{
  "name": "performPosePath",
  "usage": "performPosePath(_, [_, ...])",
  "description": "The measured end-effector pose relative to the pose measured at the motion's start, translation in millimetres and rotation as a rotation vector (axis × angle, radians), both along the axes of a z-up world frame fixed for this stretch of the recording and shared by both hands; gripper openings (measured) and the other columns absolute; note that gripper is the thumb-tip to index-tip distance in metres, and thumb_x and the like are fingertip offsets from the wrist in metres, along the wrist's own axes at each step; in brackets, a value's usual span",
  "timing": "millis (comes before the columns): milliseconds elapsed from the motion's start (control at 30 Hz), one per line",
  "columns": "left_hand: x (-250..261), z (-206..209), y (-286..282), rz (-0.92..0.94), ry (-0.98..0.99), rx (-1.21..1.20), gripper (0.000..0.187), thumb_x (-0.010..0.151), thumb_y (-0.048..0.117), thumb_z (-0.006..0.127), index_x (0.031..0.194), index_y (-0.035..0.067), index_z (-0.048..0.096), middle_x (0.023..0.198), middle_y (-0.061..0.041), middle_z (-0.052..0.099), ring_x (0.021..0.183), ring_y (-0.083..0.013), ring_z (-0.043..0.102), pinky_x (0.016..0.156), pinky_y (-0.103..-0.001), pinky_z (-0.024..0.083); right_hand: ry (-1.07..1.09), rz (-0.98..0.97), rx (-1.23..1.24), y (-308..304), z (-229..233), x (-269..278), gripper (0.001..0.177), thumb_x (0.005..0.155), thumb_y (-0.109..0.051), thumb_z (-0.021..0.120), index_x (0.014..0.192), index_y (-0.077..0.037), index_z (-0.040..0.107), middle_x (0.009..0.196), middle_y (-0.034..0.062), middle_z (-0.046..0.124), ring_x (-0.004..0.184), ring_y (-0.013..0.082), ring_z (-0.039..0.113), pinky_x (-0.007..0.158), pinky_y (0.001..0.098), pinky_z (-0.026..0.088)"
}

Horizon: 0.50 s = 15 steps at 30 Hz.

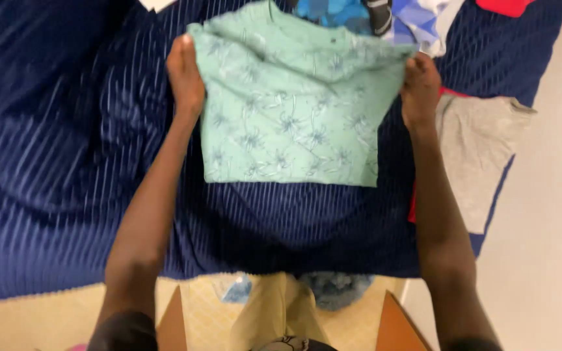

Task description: Folding various items of clothing on a bed and placing them into a wardrobe

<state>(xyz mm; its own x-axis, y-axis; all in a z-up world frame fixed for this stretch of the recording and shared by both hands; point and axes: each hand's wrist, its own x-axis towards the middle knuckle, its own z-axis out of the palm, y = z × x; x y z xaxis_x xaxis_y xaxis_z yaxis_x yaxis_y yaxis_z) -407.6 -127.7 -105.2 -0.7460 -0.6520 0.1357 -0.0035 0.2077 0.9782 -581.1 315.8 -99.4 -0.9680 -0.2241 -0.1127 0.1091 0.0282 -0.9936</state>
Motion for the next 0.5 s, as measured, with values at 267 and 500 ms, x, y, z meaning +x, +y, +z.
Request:
performPosePath(267, [-49.6, -50.2, -21.5, 0.082, -0.484, -0.484, 0.052, 0.105, 0.058, 0.035, 0.097, 0.014, 0.062, 0.075, -0.012, 0.067, 0.07, -0.0362, 0.066, 0.061, -0.054, 0.044, 0.376, -0.098, 0.489, 13.1, -119.2, -54.0, 0.008, 0.099, -0.007, 0.074, 0.106, -0.005, 0.075, 0.092, 0.0033, 0.073, 0.08, 0.011, 0.06, 0.07, 0.029, 0.05])
performPosePath(500, [-50.4, -18.2, 2.9, -0.192, -0.512, -0.692, 0.048, 0.093, 0.045, 0.077, 0.119, 0.004, 0.072, 0.111, -0.017, 0.072, 0.11, -0.0331, 0.063, 0.09, -0.038, 0.06, 0.53, 0.035, 0.59, -37.3, -28.4, -21.0, 0.052, 0.105, -0.049, 0.072, 0.127, -0.003, 0.063, 0.106, 0.0129, 0.066, 0.09, 0.0237, 0.062, 0.075, 0.0361, 0.048])
